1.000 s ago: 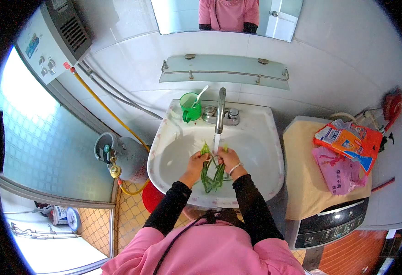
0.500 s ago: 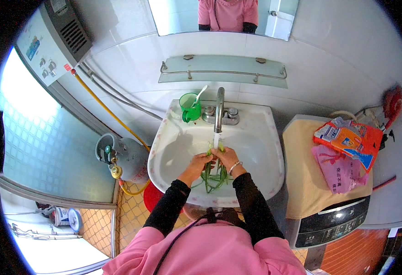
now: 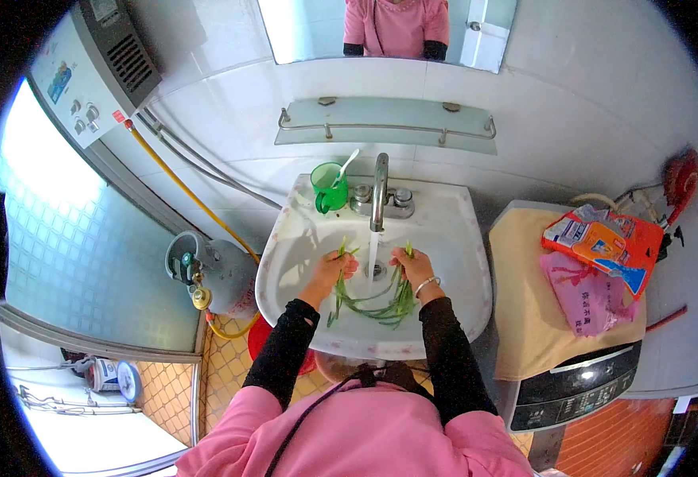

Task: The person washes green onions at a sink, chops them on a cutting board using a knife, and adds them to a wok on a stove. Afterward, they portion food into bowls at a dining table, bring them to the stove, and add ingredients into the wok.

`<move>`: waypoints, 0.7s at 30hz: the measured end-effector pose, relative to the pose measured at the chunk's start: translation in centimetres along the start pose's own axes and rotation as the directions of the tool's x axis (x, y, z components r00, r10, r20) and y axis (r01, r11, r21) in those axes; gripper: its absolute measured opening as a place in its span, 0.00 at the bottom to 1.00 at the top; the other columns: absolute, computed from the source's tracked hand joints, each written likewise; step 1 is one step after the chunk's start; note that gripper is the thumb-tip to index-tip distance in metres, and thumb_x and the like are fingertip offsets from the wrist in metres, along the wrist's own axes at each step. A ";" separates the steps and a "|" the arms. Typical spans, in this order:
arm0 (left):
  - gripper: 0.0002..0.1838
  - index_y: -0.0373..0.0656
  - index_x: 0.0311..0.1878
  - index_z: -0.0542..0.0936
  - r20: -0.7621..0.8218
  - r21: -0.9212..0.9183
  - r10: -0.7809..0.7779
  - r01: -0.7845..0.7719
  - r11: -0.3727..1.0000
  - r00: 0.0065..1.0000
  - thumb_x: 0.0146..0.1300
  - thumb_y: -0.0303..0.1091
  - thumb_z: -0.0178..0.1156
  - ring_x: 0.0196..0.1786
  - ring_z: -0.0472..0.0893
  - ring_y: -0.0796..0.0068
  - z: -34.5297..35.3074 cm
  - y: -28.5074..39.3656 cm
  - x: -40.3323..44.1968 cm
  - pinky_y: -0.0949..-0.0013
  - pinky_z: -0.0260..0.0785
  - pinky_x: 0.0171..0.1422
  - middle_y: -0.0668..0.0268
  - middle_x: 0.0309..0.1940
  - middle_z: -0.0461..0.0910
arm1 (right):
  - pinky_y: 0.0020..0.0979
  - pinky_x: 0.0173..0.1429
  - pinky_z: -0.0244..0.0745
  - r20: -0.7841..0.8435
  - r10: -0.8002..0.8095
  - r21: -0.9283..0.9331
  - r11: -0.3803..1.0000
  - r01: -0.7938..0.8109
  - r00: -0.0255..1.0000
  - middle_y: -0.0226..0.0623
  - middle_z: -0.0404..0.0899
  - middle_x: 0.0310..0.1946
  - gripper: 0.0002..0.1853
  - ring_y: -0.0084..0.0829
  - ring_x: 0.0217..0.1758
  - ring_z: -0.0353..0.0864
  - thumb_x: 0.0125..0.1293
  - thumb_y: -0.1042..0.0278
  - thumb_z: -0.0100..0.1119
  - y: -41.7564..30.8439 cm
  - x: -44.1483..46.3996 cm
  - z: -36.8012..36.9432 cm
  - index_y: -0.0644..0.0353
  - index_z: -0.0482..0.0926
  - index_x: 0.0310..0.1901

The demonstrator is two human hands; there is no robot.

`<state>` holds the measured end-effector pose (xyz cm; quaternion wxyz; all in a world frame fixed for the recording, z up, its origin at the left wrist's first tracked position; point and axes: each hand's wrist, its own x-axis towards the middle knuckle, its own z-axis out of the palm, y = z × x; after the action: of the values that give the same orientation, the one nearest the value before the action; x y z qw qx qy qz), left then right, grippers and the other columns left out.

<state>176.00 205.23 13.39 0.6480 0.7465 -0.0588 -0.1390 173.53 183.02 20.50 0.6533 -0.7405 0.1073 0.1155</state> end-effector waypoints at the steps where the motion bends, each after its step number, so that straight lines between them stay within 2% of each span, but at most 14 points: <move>1: 0.12 0.37 0.42 0.74 -0.015 -0.115 -0.060 0.058 0.992 0.998 0.65 0.36 0.51 0.34 0.76 0.78 0.2 0.4 0.0 0.72 0.70 0.37 0.64 0.36 0.78 | 0.22 0.25 0.66 0.022 0.030 0.189 0.981 -0.033 0.999 0.29 0.77 0.25 0.14 0.19 0.24 0.71 0.60 0.57 0.56 0.4 0.3 0.3 0.62 0.77 0.34; 3: 0.12 0.38 0.44 0.73 0.026 -0.159 -0.052 0.056 0.986 0.998 0.66 0.38 0.50 0.35 0.75 0.77 1.3 0.1 0.7 0.72 0.70 0.38 0.65 0.36 0.77 | 0.22 0.27 0.66 0.050 0.052 0.369 0.927 -0.067 0.997 0.30 0.77 0.26 0.16 0.19 0.26 0.71 0.62 0.56 0.53 0.4 0.5 1.1 0.62 0.77 0.35; 6: 0.17 0.40 0.50 0.69 0.051 -0.111 0.305 -0.298 0.948 0.951 0.66 0.44 0.49 0.35 0.74 0.75 4.5 -3.0 2.2 0.71 0.69 0.42 0.67 0.35 0.74 | 0.24 0.28 0.66 0.155 -0.012 0.397 0.916 -0.051 0.988 0.32 0.77 0.30 0.21 0.21 0.27 0.71 0.63 0.48 0.52 -0.4 0.4 3.3 0.63 0.77 0.36; 7: 0.20 0.40 0.51 0.68 0.106 -0.322 0.010 0.025 0.946 0.994 0.65 0.46 0.50 0.36 0.73 0.75 5.0 0.9 0.6 0.71 0.69 0.43 0.68 0.36 0.73 | 0.26 0.29 0.67 0.081 -0.002 0.376 0.926 -0.029 0.997 0.31 0.77 0.29 0.22 0.22 0.28 0.72 0.63 0.48 0.51 0.0 0.9 3.9 0.63 0.77 0.36; 8: 0.23 0.39 0.53 0.67 0.221 -0.488 -0.268 0.344 0.802 0.938 0.64 0.48 0.51 0.38 0.73 0.75 5.3 4.6 -1.1 0.71 0.68 0.44 0.68 0.38 0.73 | 0.28 0.31 0.68 0.006 0.008 0.354 0.935 -0.010 1.000 0.30 0.77 0.29 0.22 0.23 0.29 0.72 0.63 0.47 0.51 0.2 1.2 4.4 0.63 0.77 0.35; 10: 0.25 0.39 0.55 0.66 0.192 -0.531 -0.222 0.291 0.796 0.956 0.62 0.49 0.53 0.40 0.73 0.76 5.6 7.2 -2.4 0.72 0.68 0.43 0.68 0.41 0.73 | 0.33 0.34 0.69 -0.077 -0.064 0.235 0.969 0.081 0.995 0.36 0.78 0.29 0.24 0.33 0.30 0.75 0.64 0.45 0.47 1.8 2.4 4.7 0.63 0.77 0.33; 12: 0.22 0.39 0.53 0.68 0.320 -0.636 -0.197 0.364 0.681 0.927 0.62 0.44 0.55 0.41 0.74 0.76 5.2 7.1 -2.7 0.72 0.68 0.43 0.68 0.41 0.73 | 0.36 0.35 0.69 -0.081 -0.244 -0.274 0.938 0.214 0.966 0.45 0.78 0.29 0.26 0.42 0.31 0.76 0.65 0.44 0.44 3.8 4.2 4.5 0.64 0.77 0.30; 13: 0.22 0.39 0.53 0.68 0.319 -0.637 -0.198 0.364 0.680 0.927 0.62 0.44 0.55 0.41 0.74 0.76 4.9 6.4 -2.5 0.72 0.68 0.43 0.68 0.41 0.73 | 0.36 0.35 0.69 -0.079 -0.243 -0.274 0.938 0.214 0.967 0.45 0.78 0.29 0.26 0.42 0.31 0.76 0.65 0.44 0.44 4.2 4.5 4.1 0.64 0.77 0.30; 15: 0.18 0.39 0.51 0.69 0.343 -0.548 -0.124 0.305 0.779 0.931 0.61 0.38 0.57 0.41 0.75 0.76 4.2 5.0 -2.0 0.72 0.69 0.44 0.68 0.40 0.75 | 0.38 0.35 0.69 0.246 -0.623 -0.732 0.383 0.564 0.742 0.53 0.77 0.30 0.26 0.49 0.33 0.75 0.66 0.45 0.42 5.1 5.3 3.3 0.64 0.77 0.29; 16: 0.18 0.39 0.51 0.69 0.341 -0.548 -0.125 0.305 0.779 0.932 0.61 0.38 0.57 0.41 0.75 0.76 4.0 4.9 -2.0 0.72 0.69 0.44 0.68 0.40 0.75 | 0.38 0.35 0.69 0.248 -0.623 -0.731 0.383 0.565 0.742 0.53 0.77 0.30 0.26 0.49 0.33 0.75 0.66 0.45 0.42 5.6 5.7 3.1 0.64 0.77 0.29; 18: 0.14 0.37 0.48 0.71 0.366 -0.503 -0.175 0.353 0.789 0.914 0.60 0.31 0.56 0.42 0.76 0.75 3.9 4.7 -2.1 0.71 0.70 0.47 0.66 0.39 0.76 | 0.35 0.32 0.70 0.124 -0.446 -0.482 0.754 0.447 0.887 0.44 0.78 0.27 0.24 0.39 0.30 0.77 0.65 0.47 0.46 6.6 6.5 3.1 0.63 0.77 0.32; 19: 0.14 0.37 0.48 0.71 0.365 -0.504 -0.176 0.353 0.788 0.914 0.60 0.31 0.56 0.42 0.76 0.75 4.0 3.4 -1.6 0.71 0.70 0.47 0.66 0.39 0.76 | 0.35 0.32 0.70 0.126 -0.445 -0.482 0.754 0.447 0.887 0.44 0.78 0.27 0.24 0.39 0.30 0.77 0.65 0.47 0.46 5.1 5.1 3.3 0.63 0.77 0.32; 20: 0.13 0.36 0.48 0.71 0.288 -0.484 -0.139 0.269 0.833 0.947 0.60 0.29 0.56 0.40 0.77 0.74 4.2 1.0 -0.5 0.71 0.70 0.45 0.65 0.38 0.77 | 0.32 0.32 0.70 0.045 -0.194 -0.043 0.980 0.196 0.980 0.39 0.77 0.25 0.21 0.33 0.29 0.76 0.65 0.50 0.48 1.8 2.2 3.7 0.64 0.77 0.32; 21: 0.12 0.36 0.47 0.72 0.212 -0.457 -0.096 0.185 0.870 0.973 0.59 0.27 0.56 0.39 0.78 0.73 4.4 -0.7 0.1 0.71 0.71 0.44 0.65 0.38 0.77 | 0.29 0.31 0.70 0.093 0.082 0.410 0.905 -0.113 0.992 0.34 0.77 0.24 0.19 0.26 0.28 0.75 0.64 0.53 0.50 -0.1 0.6 3.9 0.64 0.77 0.33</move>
<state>174.80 201.13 12.20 0.7906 0.5520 -0.0274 -0.2636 173.99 186.88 19.97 0.7923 -0.5741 0.1421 0.1498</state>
